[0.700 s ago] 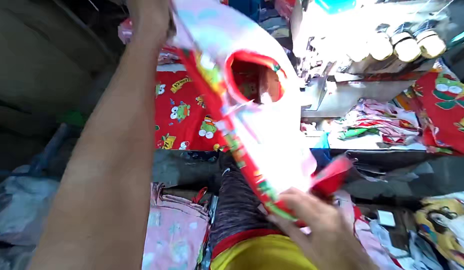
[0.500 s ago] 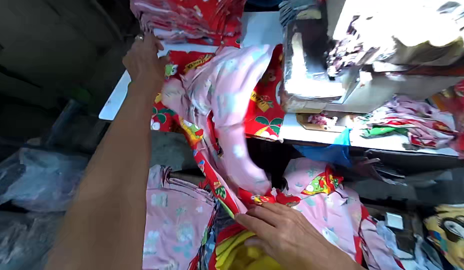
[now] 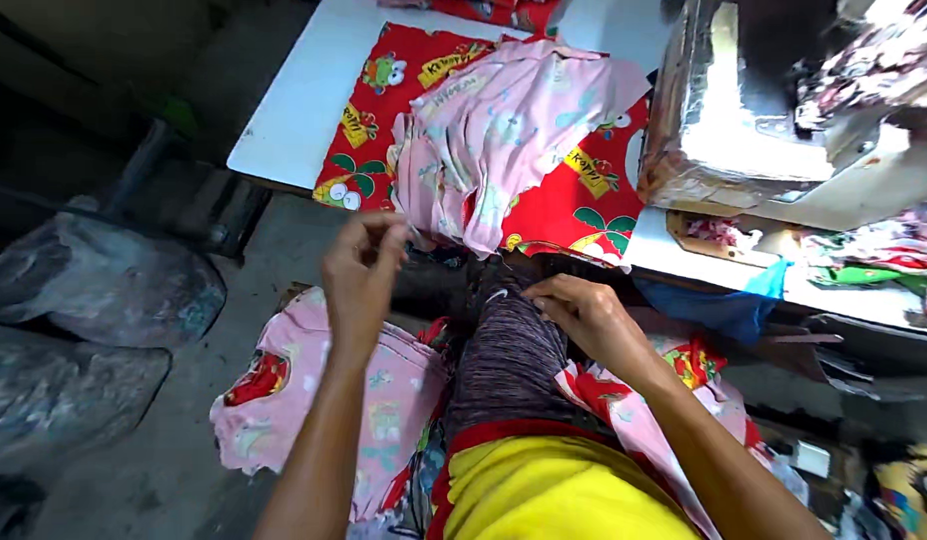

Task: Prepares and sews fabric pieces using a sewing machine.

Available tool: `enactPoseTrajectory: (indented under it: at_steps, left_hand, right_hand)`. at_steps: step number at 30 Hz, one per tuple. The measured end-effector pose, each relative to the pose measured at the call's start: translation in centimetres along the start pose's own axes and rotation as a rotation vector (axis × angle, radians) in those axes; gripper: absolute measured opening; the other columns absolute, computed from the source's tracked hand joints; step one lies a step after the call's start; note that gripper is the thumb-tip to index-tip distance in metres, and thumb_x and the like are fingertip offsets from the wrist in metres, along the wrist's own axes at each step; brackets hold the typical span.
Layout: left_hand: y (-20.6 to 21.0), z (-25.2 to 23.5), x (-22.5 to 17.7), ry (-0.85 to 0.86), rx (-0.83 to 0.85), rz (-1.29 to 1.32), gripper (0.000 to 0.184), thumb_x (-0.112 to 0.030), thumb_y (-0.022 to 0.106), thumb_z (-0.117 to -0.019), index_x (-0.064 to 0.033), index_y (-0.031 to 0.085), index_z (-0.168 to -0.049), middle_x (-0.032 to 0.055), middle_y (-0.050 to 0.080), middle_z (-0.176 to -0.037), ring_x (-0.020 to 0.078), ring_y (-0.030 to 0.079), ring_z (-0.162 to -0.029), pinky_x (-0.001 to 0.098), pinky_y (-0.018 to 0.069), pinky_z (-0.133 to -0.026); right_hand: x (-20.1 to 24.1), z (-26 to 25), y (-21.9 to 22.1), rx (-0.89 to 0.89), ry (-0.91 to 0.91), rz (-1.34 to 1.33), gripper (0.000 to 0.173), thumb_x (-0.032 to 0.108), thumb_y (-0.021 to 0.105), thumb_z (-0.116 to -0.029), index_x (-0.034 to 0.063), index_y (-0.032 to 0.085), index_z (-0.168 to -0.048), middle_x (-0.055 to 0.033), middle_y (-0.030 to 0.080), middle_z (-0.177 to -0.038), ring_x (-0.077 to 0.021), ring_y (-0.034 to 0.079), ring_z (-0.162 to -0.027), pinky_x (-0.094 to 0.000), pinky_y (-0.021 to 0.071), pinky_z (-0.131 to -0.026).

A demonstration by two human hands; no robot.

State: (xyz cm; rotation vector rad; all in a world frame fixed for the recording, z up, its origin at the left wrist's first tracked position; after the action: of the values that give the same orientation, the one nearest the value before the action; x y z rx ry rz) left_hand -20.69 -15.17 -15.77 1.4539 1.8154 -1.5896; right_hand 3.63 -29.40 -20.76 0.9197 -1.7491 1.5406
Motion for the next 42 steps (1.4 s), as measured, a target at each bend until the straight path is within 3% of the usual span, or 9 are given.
enactPoseTrajectory:
  at_steps: [5, 8, 11, 18, 22, 31, 35, 39, 42]
  left_hand:
    - [8.1, 5.5, 3.6, -0.143, -0.095, -0.025, 0.049, -0.02, 0.075, -0.0931, 0.0017, 0.052, -0.131, 0.0193, 0.064, -0.117, 0.0276, 0.067, -0.096, 0.0429, 0.0574, -0.074]
    - [13.0, 6.1, 4.5, -0.225, -0.2, 0.055, 0.063, -0.02, 0.08, -0.0858, -0.002, 0.047, -0.135, 0.0194, 0.057, -0.128, 0.0269, 0.063, -0.104, 0.0418, 0.0557, -0.078]
    - [14.8, 5.3, 3.8, -0.242, -0.243, 0.103, 0.043, -0.022, 0.068, -0.0968, -0.0058, 0.052, -0.133, 0.0157, 0.058, -0.125, 0.0224, 0.062, -0.102, 0.0389, 0.0545, -0.081]
    - [8.7, 5.3, 3.1, -0.046, -0.201, -0.024, 0.032, -0.021, 0.047, -0.1095, 0.0017, 0.067, -0.12, 0.0147, 0.066, -0.126, 0.02, 0.064, -0.117, 0.0401, 0.0512, -0.101]
    - [4.2, 5.4, 0.4, 0.001, -0.247, -0.172, 0.036, -0.023, 0.04, -0.1118, 0.0025, 0.064, -0.117, 0.0137, 0.068, -0.095, 0.015, 0.066, -0.084, 0.0344, 0.0546, -0.078]
    - [1.4, 5.8, -7.1, 0.244, -0.214, -0.191, 0.032, -0.022, 0.043, -0.1108, 0.0016, 0.065, -0.11, 0.003, 0.06, -0.076, -0.0003, 0.054, -0.063, 0.0153, 0.0466, -0.059]
    - [2.0, 7.4, -8.7, 0.272, -0.028, -0.096, 0.024, -0.022, 0.059, -0.1037, -0.0008, 0.071, -0.105, 0.002, 0.066, -0.077, -0.0019, 0.056, -0.064, 0.0132, 0.0475, -0.059]
    - [0.1, 9.4, -4.7, 0.047, 0.18, -0.359, 0.035, -0.043, 0.064, -0.0971, -0.0114, 0.076, -0.108, 0.0004, 0.075, -0.087, 0.0091, 0.071, -0.075, 0.0323, 0.0592, -0.068]
    - [-2.1, 10.0, -2.0, 0.01, 0.202, -0.493, 0.025, -0.025, 0.072, -0.0938, -0.0025, 0.077, -0.104, 0.0161, 0.075, -0.087, 0.0345, 0.072, -0.074, 0.0607, 0.0557, -0.069]
  right_hand:
    - [0.5, -0.7, 3.4, 0.1, 0.064, -0.116, 0.02, 0.014, 0.059, -0.1026, 0.008, 0.073, -0.116, -0.007, 0.071, -0.106, -0.0136, 0.069, -0.086, -0.0332, 0.0591, -0.08]
    - [0.9, 0.1, 3.6, 0.101, 0.063, -0.133, 0.02, 0.015, 0.058, -0.1028, 0.0075, 0.073, -0.115, -0.0063, 0.071, -0.104, -0.0121, 0.069, -0.086, -0.0313, 0.0593, -0.081]
    - [0.7, 1.3, 2.7, 0.088, 0.081, -0.105, 0.021, 0.018, 0.057, -0.1039, 0.0103, 0.073, -0.116, -0.0039, 0.07, -0.103, -0.009, 0.067, -0.084, -0.0271, 0.0577, -0.079]
    - [0.3, 3.1, -0.7, -0.081, -0.017, -0.062, 0.019, 0.014, 0.058, -0.1021, 0.0085, 0.074, -0.112, -0.0023, 0.07, -0.099, -0.005, 0.066, -0.081, -0.0216, 0.0573, -0.075]
    - [1.4, 1.9, -2.0, -0.173, -0.151, 0.021, 0.017, 0.009, 0.06, -0.1008, 0.0059, 0.073, -0.111, -0.0042, 0.07, -0.101, -0.0079, 0.066, -0.078, -0.0246, 0.058, -0.073]
    - [7.0, -4.5, -1.2, -0.518, -0.319, 0.436, 0.048, 0.019, 0.073, -0.0926, 0.0008, 0.062, -0.136, -0.0213, 0.062, -0.128, -0.0371, 0.062, -0.109, -0.0486, 0.0511, -0.087]
    - [6.4, -8.5, -2.1, -0.53, -0.305, 0.537, 0.036, -0.005, 0.061, -0.0897, 0.0048, 0.072, -0.122, -0.0177, 0.068, -0.118, -0.0384, 0.064, -0.107, -0.0524, 0.0501, -0.082]
    - [6.7, -8.2, -7.0, -0.615, -0.218, 0.563, 0.037, -0.007, 0.055, -0.0936, 0.0067, 0.069, -0.125, -0.016, 0.069, -0.114, -0.0357, 0.065, -0.105, -0.0492, 0.0505, -0.082]
    - [7.4, -5.4, -8.7, -0.763, -0.216, 0.485, 0.043, -0.005, 0.062, -0.0902, 0.0059, 0.067, -0.131, -0.0153, 0.069, -0.118, -0.0327, 0.065, -0.106, -0.0481, 0.0552, -0.083]
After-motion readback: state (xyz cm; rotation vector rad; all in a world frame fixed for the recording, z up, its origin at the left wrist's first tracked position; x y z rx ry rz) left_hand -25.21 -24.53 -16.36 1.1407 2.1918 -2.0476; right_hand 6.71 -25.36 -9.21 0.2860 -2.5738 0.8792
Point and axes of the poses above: each hand's wrist, its own z-axis away from the middle knuckle, its own y-axis out of the palm, x = y × z, the point moved 2 cm from there along -z, towards the middle knuckle
